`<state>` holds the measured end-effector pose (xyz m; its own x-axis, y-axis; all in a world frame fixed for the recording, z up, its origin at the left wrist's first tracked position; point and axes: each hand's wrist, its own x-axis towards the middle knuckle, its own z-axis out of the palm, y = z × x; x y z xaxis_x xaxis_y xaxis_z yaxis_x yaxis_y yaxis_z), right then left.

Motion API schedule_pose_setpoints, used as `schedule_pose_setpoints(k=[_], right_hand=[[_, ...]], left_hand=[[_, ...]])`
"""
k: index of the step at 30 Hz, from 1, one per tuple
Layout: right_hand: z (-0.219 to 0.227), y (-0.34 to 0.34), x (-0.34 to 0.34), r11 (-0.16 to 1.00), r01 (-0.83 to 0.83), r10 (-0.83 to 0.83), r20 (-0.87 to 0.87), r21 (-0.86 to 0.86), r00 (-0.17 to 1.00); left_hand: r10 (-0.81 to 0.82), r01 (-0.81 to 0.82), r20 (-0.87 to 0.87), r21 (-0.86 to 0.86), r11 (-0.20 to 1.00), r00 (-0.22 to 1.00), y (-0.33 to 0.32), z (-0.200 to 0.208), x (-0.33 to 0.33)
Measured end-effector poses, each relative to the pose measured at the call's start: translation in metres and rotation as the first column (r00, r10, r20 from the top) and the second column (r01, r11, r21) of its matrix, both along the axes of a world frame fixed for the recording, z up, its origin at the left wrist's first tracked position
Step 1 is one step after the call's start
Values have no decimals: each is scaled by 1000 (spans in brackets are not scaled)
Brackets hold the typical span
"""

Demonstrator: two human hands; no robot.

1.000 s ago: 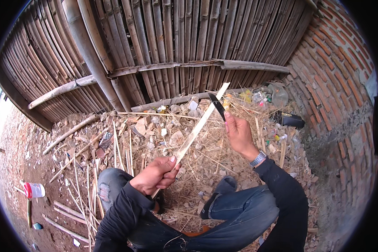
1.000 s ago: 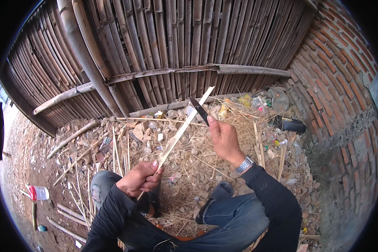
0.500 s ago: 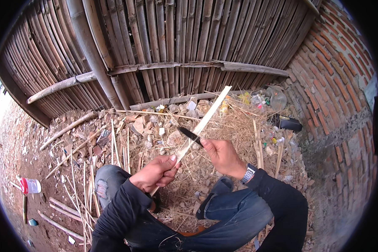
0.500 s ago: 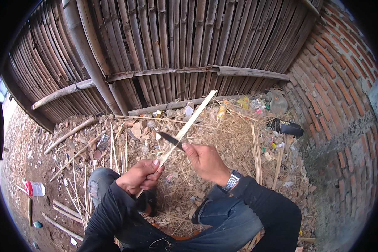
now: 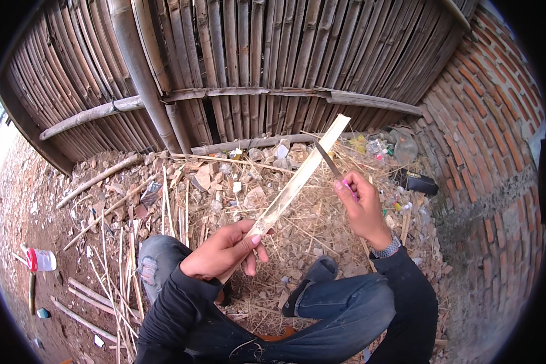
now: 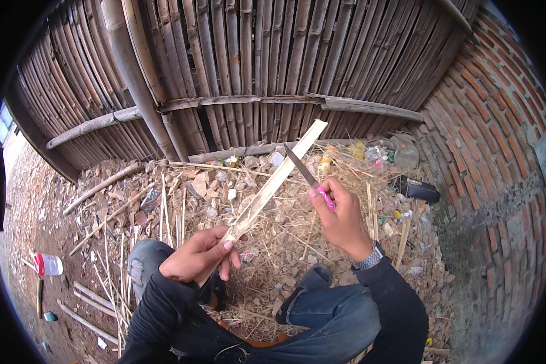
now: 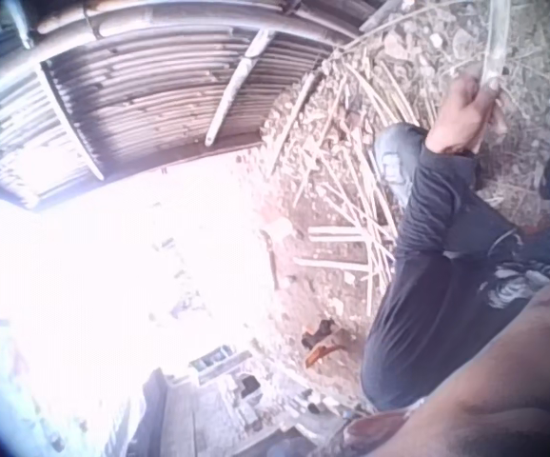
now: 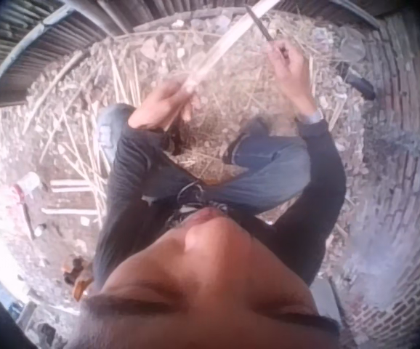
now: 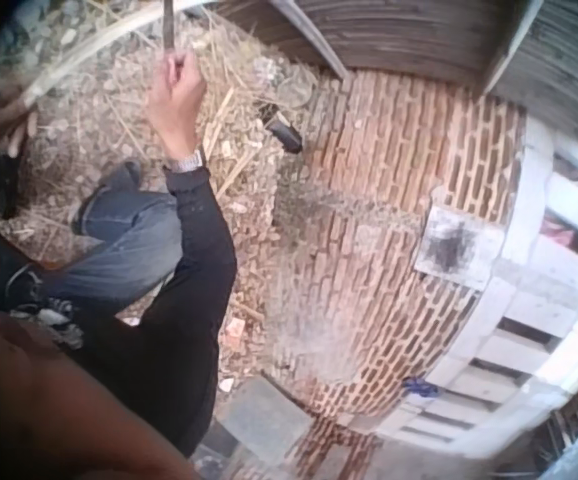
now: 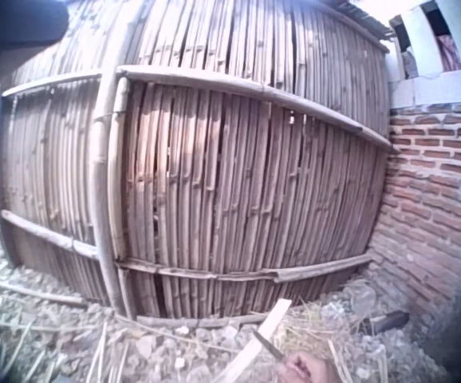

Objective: The person shaves a long bamboo strip using a knife, removing outer layers and smoothing the surface while sitting on the ground.

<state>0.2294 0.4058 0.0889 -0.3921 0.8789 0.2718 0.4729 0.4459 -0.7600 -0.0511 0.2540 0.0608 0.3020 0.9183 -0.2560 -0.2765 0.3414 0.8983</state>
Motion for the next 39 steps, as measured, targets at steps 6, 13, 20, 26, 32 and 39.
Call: schedule_pose_setpoints(k=[6,13,20,26,32,39], right_hand=[[16,-21,0,998,-40,49,185,-49,981],[10,-56,-20,967,-223,254,379,-126,890],[-6,-64,-28,961,-241,277,522,-137,807],[-15,-60,-27,982,-187,135,573,33,809],[-6,-14,-2,996,-85,56,537,29,842],[-20,-52,-19,974,-219,214,519,-52,827]], left_hand=[[59,-27,-266,124,992,962,4,-1,-11],[165,-101,-410,173,980,897,5,-7,-4],[249,-171,-414,216,961,875,5,-14,-2],[218,-146,-441,192,970,870,3,-12,-6],[212,-134,-417,209,969,884,-3,-13,-1],[207,-160,-359,156,975,910,-3,-22,-6]])
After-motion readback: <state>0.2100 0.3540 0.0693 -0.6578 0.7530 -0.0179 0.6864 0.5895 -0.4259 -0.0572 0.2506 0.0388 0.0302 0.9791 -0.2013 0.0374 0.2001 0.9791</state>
